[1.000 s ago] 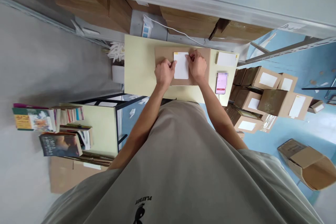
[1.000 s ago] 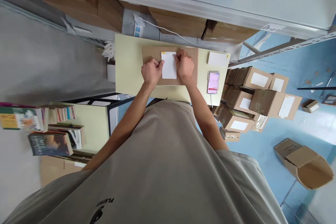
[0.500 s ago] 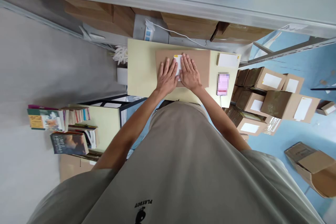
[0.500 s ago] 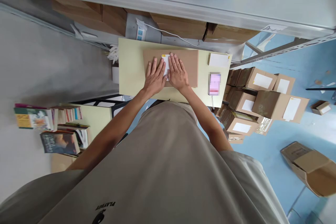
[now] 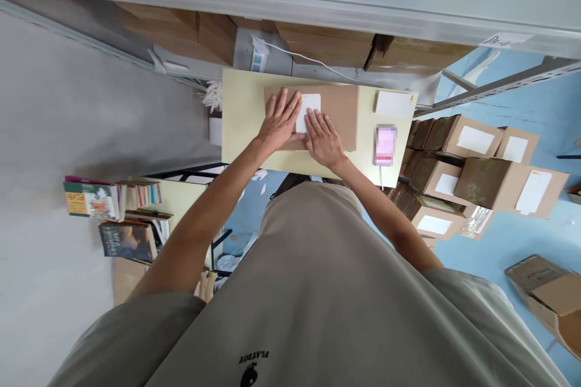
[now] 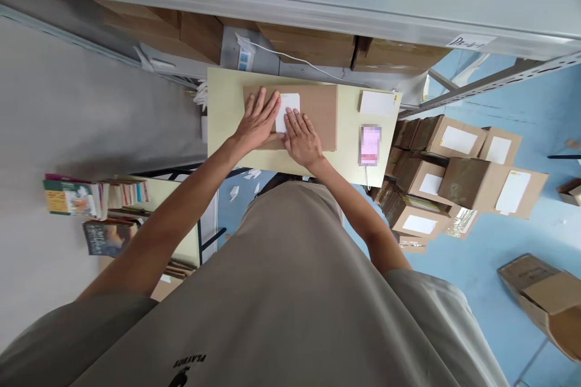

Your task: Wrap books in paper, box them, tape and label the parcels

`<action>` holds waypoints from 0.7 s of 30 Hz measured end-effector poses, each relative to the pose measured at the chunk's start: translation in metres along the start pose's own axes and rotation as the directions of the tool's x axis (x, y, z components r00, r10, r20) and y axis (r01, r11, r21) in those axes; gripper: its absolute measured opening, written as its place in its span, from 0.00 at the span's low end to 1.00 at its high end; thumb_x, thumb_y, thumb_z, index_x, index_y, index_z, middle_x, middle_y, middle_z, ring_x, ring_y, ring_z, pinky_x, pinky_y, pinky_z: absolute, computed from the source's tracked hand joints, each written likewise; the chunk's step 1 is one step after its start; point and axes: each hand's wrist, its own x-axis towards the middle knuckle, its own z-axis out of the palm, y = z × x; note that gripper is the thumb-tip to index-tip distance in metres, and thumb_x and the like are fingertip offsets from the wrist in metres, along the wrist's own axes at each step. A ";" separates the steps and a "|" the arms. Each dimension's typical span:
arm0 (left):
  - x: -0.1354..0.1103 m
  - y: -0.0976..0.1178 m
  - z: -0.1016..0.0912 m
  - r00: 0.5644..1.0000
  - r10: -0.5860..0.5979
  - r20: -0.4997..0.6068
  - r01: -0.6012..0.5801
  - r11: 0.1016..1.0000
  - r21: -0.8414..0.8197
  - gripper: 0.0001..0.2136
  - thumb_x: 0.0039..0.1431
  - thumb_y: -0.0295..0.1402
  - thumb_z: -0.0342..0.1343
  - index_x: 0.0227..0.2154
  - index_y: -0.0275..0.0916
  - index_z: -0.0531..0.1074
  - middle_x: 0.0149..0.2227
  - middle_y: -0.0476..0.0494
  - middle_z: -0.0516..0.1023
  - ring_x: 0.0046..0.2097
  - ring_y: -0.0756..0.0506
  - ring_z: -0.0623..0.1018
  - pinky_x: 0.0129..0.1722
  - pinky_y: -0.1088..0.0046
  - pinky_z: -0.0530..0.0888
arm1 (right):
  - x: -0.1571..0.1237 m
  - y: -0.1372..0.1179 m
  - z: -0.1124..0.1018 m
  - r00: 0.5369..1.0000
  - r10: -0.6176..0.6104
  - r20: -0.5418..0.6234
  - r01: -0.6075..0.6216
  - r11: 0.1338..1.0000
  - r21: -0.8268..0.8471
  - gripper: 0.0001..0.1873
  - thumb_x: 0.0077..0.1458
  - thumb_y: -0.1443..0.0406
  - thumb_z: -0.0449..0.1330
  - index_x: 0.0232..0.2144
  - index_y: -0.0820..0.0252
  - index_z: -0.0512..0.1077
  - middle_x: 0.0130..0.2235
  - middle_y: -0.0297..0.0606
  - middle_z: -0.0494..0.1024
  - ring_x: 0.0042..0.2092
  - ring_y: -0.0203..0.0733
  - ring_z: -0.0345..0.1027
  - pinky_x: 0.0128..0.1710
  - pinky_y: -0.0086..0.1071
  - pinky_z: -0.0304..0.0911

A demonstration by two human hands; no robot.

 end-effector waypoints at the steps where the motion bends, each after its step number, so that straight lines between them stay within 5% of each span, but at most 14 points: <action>1: 0.001 0.001 0.000 1.000 -0.003 -0.002 0.003 1.000 -0.001 0.49 0.77 0.61 0.56 0.86 0.32 0.55 0.87 0.24 0.52 0.89 0.22 0.41 0.86 0.33 0.37 | 0.003 0.001 0.001 1.000 -0.010 0.002 0.010 1.000 0.017 0.41 0.79 0.59 0.46 0.86 0.70 0.52 0.88 0.47 0.51 0.89 0.57 0.40 0.90 0.60 0.33; 12: -0.031 0.042 0.038 0.966 -0.232 -0.116 0.214 0.966 -0.148 0.36 0.84 0.51 0.42 0.85 0.36 0.59 0.87 0.35 0.55 0.89 0.29 0.40 0.86 0.37 0.33 | 0.037 -0.017 0.020 0.986 0.147 -0.076 -0.141 0.987 0.079 0.45 0.79 0.59 0.45 0.87 0.76 0.42 0.88 0.52 0.46 0.90 0.61 0.32 0.89 0.65 0.26; 17: -0.032 0.051 0.045 0.946 -0.287 -0.153 0.255 0.946 -0.199 0.39 0.82 0.56 0.48 0.85 0.38 0.59 0.87 0.36 0.55 0.89 0.28 0.36 0.86 0.37 0.31 | 0.014 -0.007 0.017 0.977 0.161 -0.143 -0.141 0.980 0.142 0.43 0.80 0.55 0.47 0.87 0.71 0.49 0.88 0.50 0.50 0.90 0.64 0.30 0.88 0.68 0.22; 21: -0.051 0.046 0.048 0.939 -0.275 -0.209 0.213 0.937 -0.278 0.47 0.75 0.66 0.56 0.83 0.37 0.63 0.86 0.34 0.57 0.89 0.27 0.37 0.86 0.39 0.30 | -0.031 0.033 -0.003 0.982 0.101 -0.160 -0.072 0.982 0.176 0.45 0.80 0.42 0.50 0.85 0.62 0.58 0.87 0.47 0.54 0.90 0.64 0.31 0.88 0.69 0.25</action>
